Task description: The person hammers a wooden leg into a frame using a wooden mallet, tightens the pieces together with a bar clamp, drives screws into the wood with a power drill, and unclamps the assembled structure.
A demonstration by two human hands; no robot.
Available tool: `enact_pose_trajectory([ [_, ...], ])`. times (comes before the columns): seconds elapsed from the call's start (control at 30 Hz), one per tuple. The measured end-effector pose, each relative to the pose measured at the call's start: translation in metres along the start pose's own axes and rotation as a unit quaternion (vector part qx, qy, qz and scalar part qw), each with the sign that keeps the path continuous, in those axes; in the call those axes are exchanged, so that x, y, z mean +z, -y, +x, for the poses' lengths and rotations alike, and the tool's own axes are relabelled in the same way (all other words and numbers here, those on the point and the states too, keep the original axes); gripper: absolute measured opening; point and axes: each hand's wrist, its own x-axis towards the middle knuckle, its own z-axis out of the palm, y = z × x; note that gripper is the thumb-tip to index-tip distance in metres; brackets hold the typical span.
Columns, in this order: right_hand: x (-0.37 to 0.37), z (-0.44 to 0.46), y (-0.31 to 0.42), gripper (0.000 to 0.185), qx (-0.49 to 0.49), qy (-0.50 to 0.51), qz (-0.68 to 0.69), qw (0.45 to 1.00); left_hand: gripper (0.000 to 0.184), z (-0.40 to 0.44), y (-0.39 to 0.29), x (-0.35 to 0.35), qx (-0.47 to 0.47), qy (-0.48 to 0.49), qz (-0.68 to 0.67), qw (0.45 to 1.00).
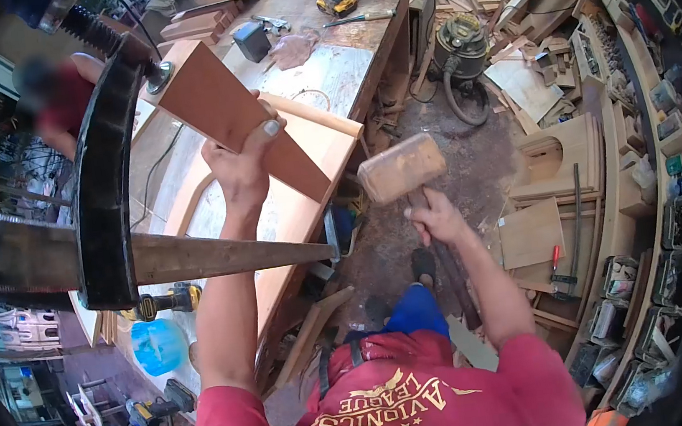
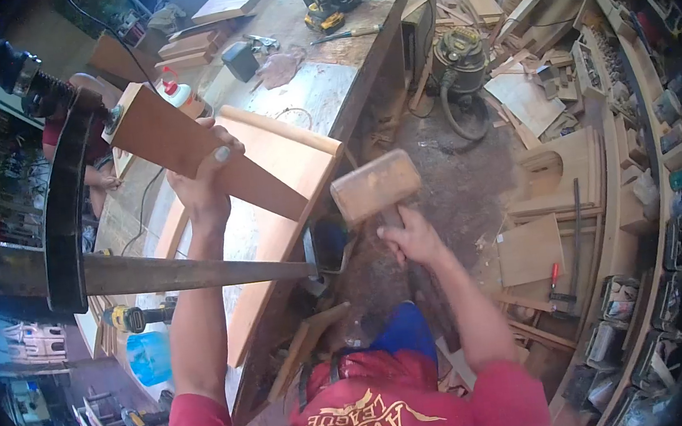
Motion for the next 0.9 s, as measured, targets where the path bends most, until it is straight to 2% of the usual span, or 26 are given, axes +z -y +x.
enact_pose_trajectory([
  [0.07,-0.014,0.019,0.027,0.027,0.004,0.041,0.004,0.999,0.056,0.0,-0.003,0.003,-0.003,-0.016,0.031,0.999],
  [0.23,-0.026,0.078,0.092,0.023,0.085,0.132,0.044,0.987,0.061,-0.003,0.007,-0.007,-0.023,0.003,-0.011,1.0],
  [0.33,-0.028,0.117,0.102,0.022,0.113,0.189,0.028,0.975,0.063,-0.009,0.008,-0.011,-0.034,0.024,-0.046,0.998],
  [0.43,-0.029,0.146,0.1,0.021,0.136,0.229,-0.036,0.963,0.062,-0.007,0.006,-0.016,-0.005,0.066,0.021,0.998],
  [0.47,-0.028,0.152,0.098,0.021,0.146,0.245,-0.058,0.957,0.063,-0.008,0.004,-0.016,-0.025,0.066,0.021,0.997],
  [0.57,-0.027,0.163,0.1,0.021,0.172,0.245,-0.058,0.952,0.064,-0.014,-0.008,-0.016,-0.081,0.078,0.012,0.994],
  [0.63,-0.024,0.168,0.102,0.023,0.17,0.244,-0.061,0.953,0.063,-0.015,-0.009,-0.013,-0.085,0.078,0.006,0.993],
  [0.77,-0.006,0.164,0.093,0.027,0.179,0.309,-0.095,0.929,0.061,-0.015,-0.008,-0.014,-0.082,0.084,-0.007,0.993],
  [0.87,-0.013,0.171,0.091,0.027,0.159,0.309,-0.077,0.934,0.059,-0.018,-0.006,-0.012,-0.082,0.082,-0.022,0.993],
  [0.9,-0.014,0.171,0.098,0.025,0.161,0.277,-0.115,0.94,0.059,-0.019,-0.006,-0.013,-0.083,0.083,-0.027,0.993],
])
